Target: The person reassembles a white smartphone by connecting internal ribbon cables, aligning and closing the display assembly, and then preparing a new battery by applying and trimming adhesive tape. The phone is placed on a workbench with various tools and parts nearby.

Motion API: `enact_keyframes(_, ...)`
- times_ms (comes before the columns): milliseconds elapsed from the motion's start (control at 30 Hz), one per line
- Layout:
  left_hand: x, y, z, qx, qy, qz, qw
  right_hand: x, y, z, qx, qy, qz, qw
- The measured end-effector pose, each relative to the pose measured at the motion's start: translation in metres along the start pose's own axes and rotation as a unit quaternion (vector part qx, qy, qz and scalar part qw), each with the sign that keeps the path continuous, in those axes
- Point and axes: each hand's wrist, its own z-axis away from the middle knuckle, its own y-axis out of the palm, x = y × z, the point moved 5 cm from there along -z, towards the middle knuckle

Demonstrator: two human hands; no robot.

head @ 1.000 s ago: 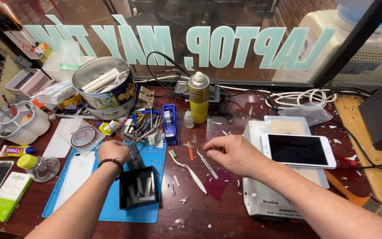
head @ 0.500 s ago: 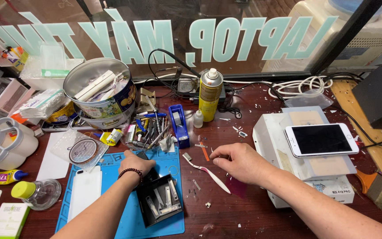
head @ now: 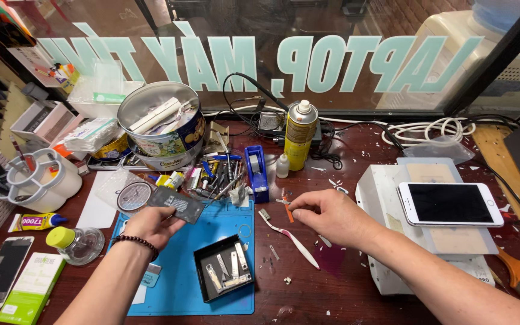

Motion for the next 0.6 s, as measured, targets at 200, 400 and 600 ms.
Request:
enact_keyframes(200, 0.024, 0.127, 0.117, 0.202, -0.013, 0.016, 0.979, 0.008, -0.012, 0.01, -0.032, -0.018, -0.234, 0.972)
enact_keyframes(400, 0.061, 0.229, 0.195, 0.295, 0.009, -0.045, 0.954, -0.018, -0.041, 0.042, -0.053, 0.047, -0.374, 0.925)
enact_keyframes(600, 0.083, 0.272, 0.218, 0.319, 0.028, -0.063, 0.945, -0.053, -0.082, 0.082, -0.103, 0.079, -0.4, 0.907)
